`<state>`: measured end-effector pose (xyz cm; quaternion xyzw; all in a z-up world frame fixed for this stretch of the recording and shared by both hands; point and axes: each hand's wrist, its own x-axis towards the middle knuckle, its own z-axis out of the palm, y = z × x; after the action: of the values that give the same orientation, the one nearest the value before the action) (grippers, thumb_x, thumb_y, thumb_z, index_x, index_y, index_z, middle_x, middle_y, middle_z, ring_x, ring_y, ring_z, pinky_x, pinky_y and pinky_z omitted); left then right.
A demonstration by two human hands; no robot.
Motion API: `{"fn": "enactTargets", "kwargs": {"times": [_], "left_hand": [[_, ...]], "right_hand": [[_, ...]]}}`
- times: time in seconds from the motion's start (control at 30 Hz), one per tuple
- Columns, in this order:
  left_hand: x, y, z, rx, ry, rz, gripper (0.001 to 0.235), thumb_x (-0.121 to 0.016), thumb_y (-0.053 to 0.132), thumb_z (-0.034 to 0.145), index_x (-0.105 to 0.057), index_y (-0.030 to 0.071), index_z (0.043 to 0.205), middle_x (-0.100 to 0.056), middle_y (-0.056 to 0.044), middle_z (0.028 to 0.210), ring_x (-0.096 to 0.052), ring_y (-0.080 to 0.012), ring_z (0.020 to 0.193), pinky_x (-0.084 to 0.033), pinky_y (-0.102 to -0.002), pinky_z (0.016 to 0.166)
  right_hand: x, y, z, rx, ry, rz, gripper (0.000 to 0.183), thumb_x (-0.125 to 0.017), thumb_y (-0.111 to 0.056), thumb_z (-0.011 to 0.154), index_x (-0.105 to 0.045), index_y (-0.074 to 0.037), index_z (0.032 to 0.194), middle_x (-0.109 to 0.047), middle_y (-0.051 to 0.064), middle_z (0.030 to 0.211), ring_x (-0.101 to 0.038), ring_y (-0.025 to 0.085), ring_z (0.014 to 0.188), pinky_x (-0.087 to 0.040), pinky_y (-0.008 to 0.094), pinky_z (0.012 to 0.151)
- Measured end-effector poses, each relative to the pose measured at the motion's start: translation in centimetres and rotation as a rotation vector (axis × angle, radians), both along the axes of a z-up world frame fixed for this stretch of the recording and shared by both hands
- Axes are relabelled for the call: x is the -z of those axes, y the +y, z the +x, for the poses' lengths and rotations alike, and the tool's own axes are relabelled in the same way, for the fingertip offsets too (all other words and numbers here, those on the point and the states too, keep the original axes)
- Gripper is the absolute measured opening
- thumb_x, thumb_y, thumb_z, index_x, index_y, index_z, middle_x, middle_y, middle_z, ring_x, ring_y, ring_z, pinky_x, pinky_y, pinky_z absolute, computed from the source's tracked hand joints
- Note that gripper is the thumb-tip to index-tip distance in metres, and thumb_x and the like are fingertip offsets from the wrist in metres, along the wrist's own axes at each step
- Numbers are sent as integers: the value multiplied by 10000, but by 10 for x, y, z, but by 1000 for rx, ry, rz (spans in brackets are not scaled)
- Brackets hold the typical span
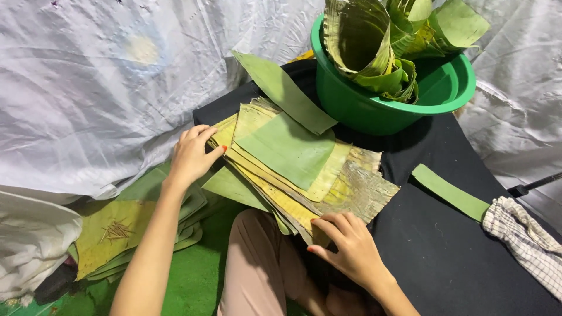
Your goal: Wiping banana leaves with a cloth, rolling them into cones, and securing them with small wooden sticks.
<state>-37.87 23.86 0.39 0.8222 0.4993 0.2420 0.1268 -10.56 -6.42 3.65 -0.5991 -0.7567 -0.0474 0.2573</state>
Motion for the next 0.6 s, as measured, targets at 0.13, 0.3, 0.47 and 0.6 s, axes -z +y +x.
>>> {"fn": "enactTargets", "kwargs": {"times": [0.13, 0.3, 0.47, 0.6], "left_hand": [[7, 3, 2, -60, -12, -18, 468, -703, 323, 872, -654, 108, 1285, -558, -68, 1389, -513, -324, 1184, -437, -450, 986], [8, 4, 6, -85, -229, -85, 242, -659, 259, 901, -768, 54, 832, -557, -112, 1392, -477, -359, 1251, -415, -468, 1049], [-7, -3, 6, -85, -303, -194, 159, -646, 216, 932, -673, 87, 1021, -519, -135, 1386, -562, -306, 1169, -487, -424, 961], [-26, -20, 6, -111, -428, -317, 706, -670, 59, 850, -409, 184, 1494, -420, -231, 1454, -686, -343, 1064, -595, -403, 821]], "right_hand": [[-4, -5, -4, 28, 72, 59, 333, -723, -105, 828, -689, -102, 1159, -683, -8, 1078, -615, 192, 864, -509, 306, 769], [6, -9, 1, 116, 97, -47, 469, -813, -343, 780, -715, -127, 1186, -688, -21, 1104, -616, 167, 930, -531, 291, 803], [8, -8, -3, 120, 39, 50, 382, -791, -213, 770, -709, -122, 1132, -680, -23, 1100, -610, 184, 894, -522, 305, 785], [10, -5, 1, 167, 251, 50, 272, -731, -14, 771, -748, -96, 1029, -746, -19, 1012, -678, 165, 859, -557, 285, 755]]}}
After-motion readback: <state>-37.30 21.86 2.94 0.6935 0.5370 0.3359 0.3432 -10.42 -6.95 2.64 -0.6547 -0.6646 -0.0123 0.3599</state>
